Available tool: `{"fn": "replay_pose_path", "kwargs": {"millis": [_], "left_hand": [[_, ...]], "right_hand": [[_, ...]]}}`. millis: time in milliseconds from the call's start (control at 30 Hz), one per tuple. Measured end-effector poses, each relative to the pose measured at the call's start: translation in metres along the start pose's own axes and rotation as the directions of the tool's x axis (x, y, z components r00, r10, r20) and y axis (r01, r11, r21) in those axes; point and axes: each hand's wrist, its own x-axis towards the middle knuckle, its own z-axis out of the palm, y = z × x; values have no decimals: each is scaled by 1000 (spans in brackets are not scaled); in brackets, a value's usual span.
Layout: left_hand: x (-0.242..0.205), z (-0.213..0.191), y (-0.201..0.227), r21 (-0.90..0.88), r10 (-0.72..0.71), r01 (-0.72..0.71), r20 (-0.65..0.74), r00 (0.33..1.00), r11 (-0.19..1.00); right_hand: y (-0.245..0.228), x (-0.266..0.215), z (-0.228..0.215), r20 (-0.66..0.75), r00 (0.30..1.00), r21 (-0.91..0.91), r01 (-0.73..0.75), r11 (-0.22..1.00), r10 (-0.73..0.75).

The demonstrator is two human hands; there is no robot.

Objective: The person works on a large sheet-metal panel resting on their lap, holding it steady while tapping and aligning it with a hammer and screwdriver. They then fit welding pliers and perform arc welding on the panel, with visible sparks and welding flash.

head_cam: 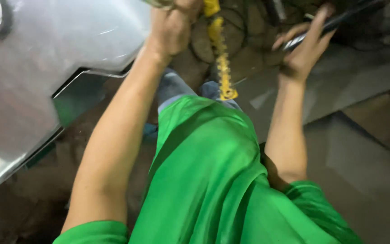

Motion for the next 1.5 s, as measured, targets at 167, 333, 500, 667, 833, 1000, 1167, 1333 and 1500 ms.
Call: {"fn": "replay_pose_path", "kwargs": {"millis": [167,333,500,667,833,1000,1167,1333,1500], "left_hand": [[-3,-3,5,406,253,-280,120,960,870],[-2,4,18,-230,-78,78,6,997,970],[9,11,46,-206,-66,63,-8,998,976],[13,13,56,-223,-19,31,56,998,974],[16,17,60,-253,-88,82,-10,996,964],[17,18,61,-229,-74,71,-4,997,971],[17,17,60,-253,-67,61,-15,998,966],[19,20,66,-258,-83,79,-3,997,963],[20,20,65,-266,-69,66,0,998,962]], "right_hand": [[-37,-95,2,44,986,-445,-123,887,159],[-35,-116,29,-61,981,-482,-192,855,186],[-25,-105,36,70,997,-679,27,734,29],[-11,-96,41,42,999,-664,21,747,8],[-7,-91,39,40,999,-692,10,722,24],[-7,-86,42,36,998,-681,-7,732,43],[-5,-86,44,49,999,-712,37,702,-2],[-6,-84,47,27,999,-695,-4,719,33],[-9,-83,48,40,998,-680,-1,733,39]]}}
